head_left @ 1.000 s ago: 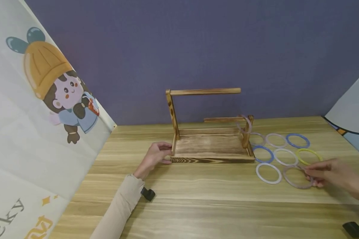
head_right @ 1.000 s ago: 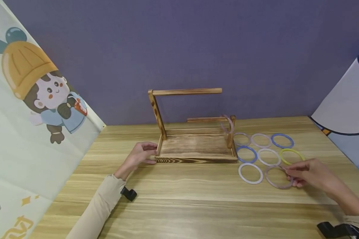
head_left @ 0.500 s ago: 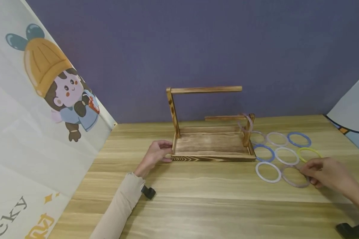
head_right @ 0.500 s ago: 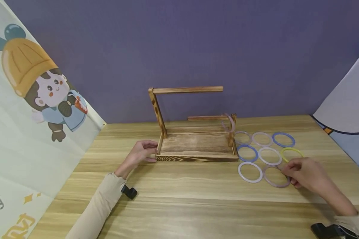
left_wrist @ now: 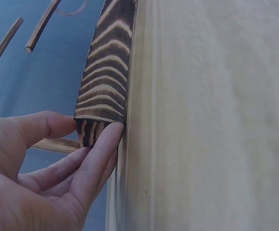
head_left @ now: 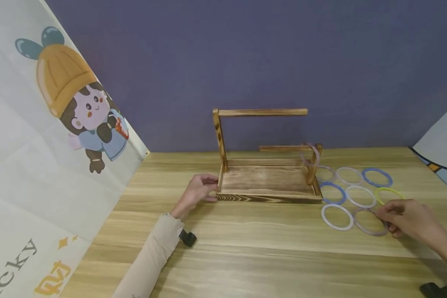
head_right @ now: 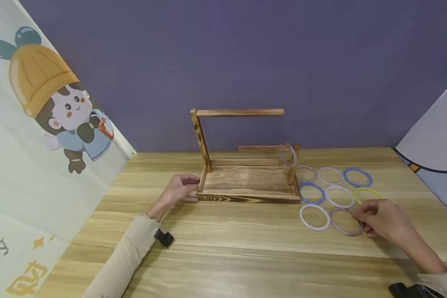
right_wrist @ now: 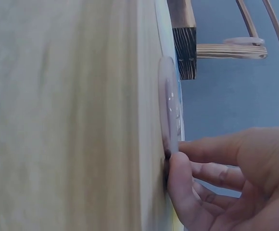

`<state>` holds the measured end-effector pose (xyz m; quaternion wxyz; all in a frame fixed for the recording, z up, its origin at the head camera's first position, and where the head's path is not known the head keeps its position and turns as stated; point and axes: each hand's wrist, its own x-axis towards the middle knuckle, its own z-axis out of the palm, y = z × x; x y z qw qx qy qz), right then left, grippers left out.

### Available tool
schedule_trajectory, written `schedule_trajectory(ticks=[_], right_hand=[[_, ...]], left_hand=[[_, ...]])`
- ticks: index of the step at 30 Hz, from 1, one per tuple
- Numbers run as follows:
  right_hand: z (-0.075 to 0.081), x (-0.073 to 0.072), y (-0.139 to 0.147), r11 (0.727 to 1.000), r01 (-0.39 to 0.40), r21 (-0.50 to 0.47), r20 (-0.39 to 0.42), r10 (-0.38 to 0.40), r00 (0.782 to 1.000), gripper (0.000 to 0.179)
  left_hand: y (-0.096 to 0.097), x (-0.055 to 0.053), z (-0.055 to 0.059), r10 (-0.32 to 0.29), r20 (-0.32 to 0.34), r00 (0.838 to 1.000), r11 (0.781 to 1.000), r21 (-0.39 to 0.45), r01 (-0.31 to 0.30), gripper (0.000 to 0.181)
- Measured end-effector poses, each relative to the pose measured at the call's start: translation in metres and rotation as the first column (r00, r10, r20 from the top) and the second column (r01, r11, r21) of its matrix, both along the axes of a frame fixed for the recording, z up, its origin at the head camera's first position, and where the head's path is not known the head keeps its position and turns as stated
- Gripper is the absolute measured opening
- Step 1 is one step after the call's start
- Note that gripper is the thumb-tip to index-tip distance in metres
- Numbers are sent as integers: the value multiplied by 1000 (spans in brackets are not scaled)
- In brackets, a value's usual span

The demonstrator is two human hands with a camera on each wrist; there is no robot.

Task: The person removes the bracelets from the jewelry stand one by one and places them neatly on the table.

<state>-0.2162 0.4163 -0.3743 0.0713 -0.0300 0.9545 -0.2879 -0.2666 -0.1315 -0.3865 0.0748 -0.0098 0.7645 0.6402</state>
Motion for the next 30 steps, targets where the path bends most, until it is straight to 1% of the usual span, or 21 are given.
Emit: schedule_trajectory(ticks=[5,7,9,11,14,16,19,23,26,30], right_hand=[[0,-3,1,1000,5,-28,-2,-5,1000,28],[1,-3,1,1000,2,-12,-19,-2,1000,28],[5,-3,1,1000,-11,24,-53,13,998,29],[10,-4,-1,997,-28,68,-106,35,994,28],[19,-9,-8,990,-38,136,-204,65,977,27],[25,-13,-15,988,-36,152,-253,74,965,26],[34,-18,-26,989,-38,142,-294,79,952,29],[48,-23,-40,995,-38,89,-285,62,957,34],[57,-26,-51,998,-37,54,-292,51,955,34],[70,-31,-67,999,-39,24,-334,44,942,33]], left_hand=[[3,-5,1,-21,-10,1000,1000,-4,21,34],[4,-5,1,-26,-9,1000,1000,-1,26,35],[3,-5,2,-32,-9,999,999,2,32,35],[2,-4,2,-26,-8,1000,1000,7,27,34],[0,-2,1,-19,-7,1000,1000,11,19,34],[-1,-2,0,-9,4,1000,1000,12,9,34],[-1,-2,-1,0,16,1000,1000,12,0,35],[-1,-2,-1,0,16,1000,1000,10,-1,35],[-2,-3,-3,-7,11,1000,1000,8,7,35],[-2,-2,-3,-5,16,1000,1000,11,5,34]])
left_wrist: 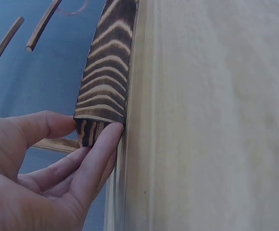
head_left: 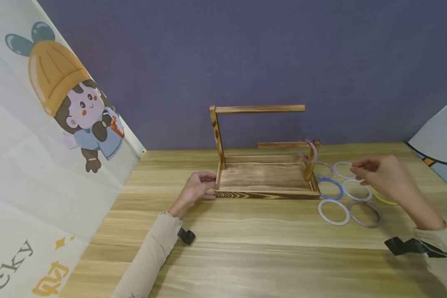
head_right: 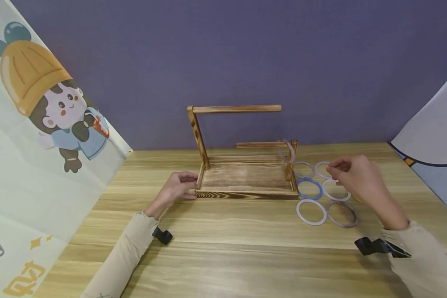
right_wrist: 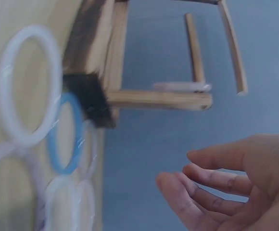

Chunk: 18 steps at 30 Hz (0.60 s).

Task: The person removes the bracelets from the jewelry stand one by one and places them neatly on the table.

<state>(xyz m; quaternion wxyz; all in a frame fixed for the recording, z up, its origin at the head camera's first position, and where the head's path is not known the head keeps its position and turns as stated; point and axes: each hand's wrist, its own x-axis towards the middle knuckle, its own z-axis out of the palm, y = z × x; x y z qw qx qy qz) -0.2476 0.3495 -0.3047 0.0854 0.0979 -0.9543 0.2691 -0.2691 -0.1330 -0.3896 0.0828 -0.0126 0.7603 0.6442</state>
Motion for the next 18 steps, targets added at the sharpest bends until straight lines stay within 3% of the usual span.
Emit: schedule_trajectory(ticks=[12,18], right_hand=[[35,-15,-52,997,-13,-72,-79,7,997,26],[39,-20,-77,997,0,-75,-100,-8,995,27]], left_hand=[[1,2,0,9,13,1000,1000,11,-9,35],[1,1,1,5,2,1000,1000,7,-5,33]])
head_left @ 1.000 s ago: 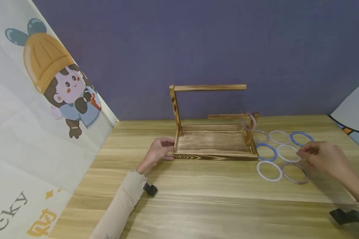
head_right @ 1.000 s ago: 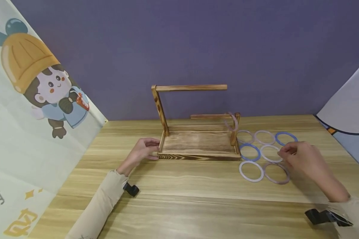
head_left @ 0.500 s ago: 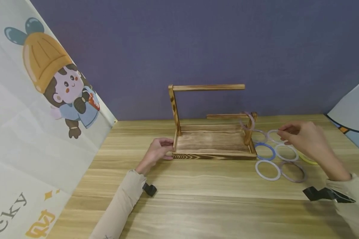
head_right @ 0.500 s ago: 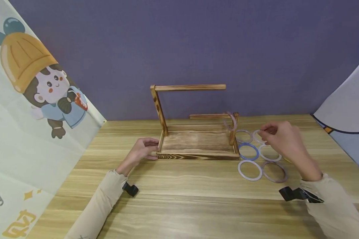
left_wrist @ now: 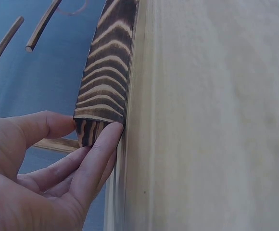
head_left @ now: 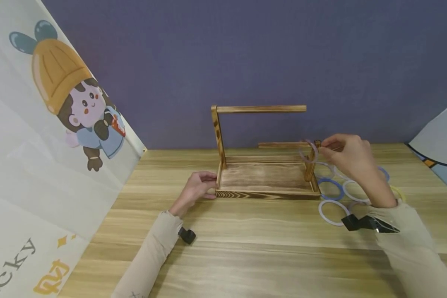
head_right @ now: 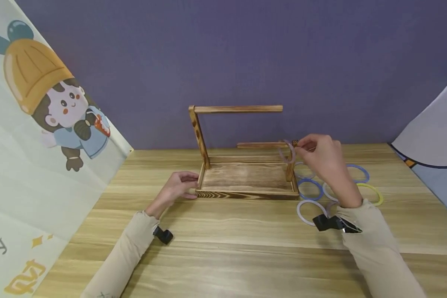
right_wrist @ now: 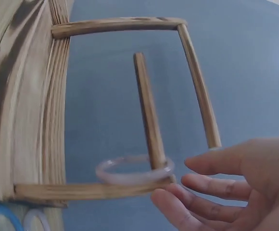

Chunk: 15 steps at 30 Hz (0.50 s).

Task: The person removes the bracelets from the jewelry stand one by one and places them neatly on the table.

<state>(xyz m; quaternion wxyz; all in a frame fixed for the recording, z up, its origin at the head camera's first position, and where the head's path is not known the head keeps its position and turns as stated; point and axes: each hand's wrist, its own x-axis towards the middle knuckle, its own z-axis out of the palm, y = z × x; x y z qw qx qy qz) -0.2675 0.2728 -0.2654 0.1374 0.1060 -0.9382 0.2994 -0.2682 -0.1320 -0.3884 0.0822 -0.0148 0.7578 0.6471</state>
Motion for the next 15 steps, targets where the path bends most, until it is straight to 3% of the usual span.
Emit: schedule_trajectory(ticks=[8,15], right_hand=[[-11,-4,-14,1000,23,-1,-8,-23,1000,27],[-21,-6,-20,999,42,30,-16,-42,999,24]], left_hand=[[0,-2,1,-21,-18,1000,1000,3,21,33],[-1,-1,2,-17,5,1000,1000,3,17,35]])
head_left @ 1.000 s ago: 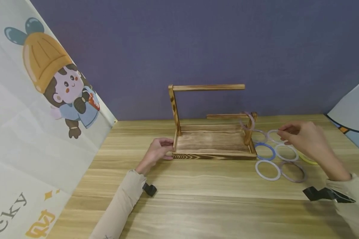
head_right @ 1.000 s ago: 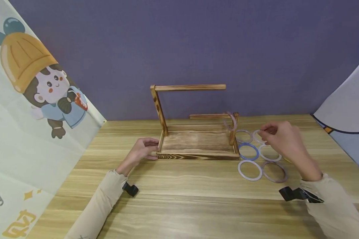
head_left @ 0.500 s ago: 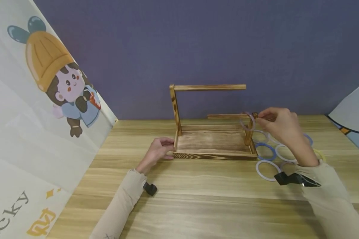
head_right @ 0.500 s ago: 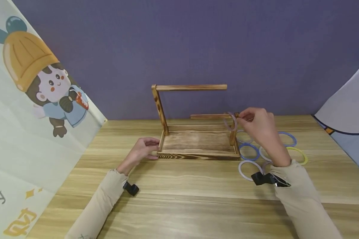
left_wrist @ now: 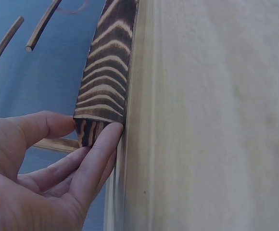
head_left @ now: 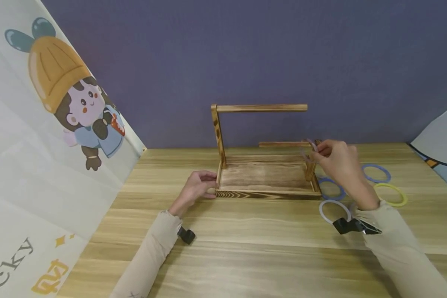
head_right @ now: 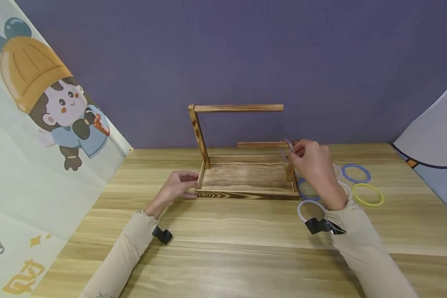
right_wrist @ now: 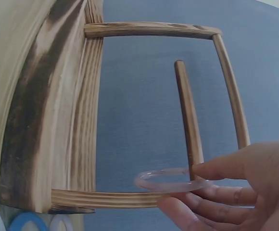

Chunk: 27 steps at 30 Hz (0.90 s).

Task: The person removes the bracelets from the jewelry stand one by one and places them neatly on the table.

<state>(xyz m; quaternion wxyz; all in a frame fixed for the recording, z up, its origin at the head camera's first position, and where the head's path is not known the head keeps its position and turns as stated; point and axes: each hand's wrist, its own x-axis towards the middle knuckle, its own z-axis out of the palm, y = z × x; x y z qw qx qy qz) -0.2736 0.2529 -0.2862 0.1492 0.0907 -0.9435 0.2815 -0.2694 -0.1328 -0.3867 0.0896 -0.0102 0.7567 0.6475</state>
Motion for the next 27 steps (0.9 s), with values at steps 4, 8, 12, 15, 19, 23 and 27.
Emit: schedule_trajectory(ticks=[4,8,12,15,19,23,27], right_hand=[[-2,-1,-2,1000,-5,-7,-13,5,1000,21],[-5,-2,-4,999,-18,-28,-27,17,999,21],[-8,-3,-8,999,-20,-40,-54,18,998,22],[-9,-4,-10,997,-39,-67,-78,34,996,22],[-11,-4,-13,993,-68,-101,-92,59,994,22],[-12,-3,-15,993,-65,-103,-102,55,993,20],[-13,-2,-18,992,-62,-110,-105,50,993,18]], left_hand=[[-1,0,-2,-6,-7,1000,1000,8,6,35],[-2,1,-2,-11,-10,1000,1000,15,11,35],[-3,1,-2,-6,-11,1000,1000,16,6,35],[-3,2,-1,4,-14,1000,1000,13,-4,34],[-3,2,1,5,-11,1000,1000,3,-5,33],[-2,0,0,3,-12,1000,1000,3,-3,33],[-1,-1,-2,-4,-12,1000,1000,7,4,34]])
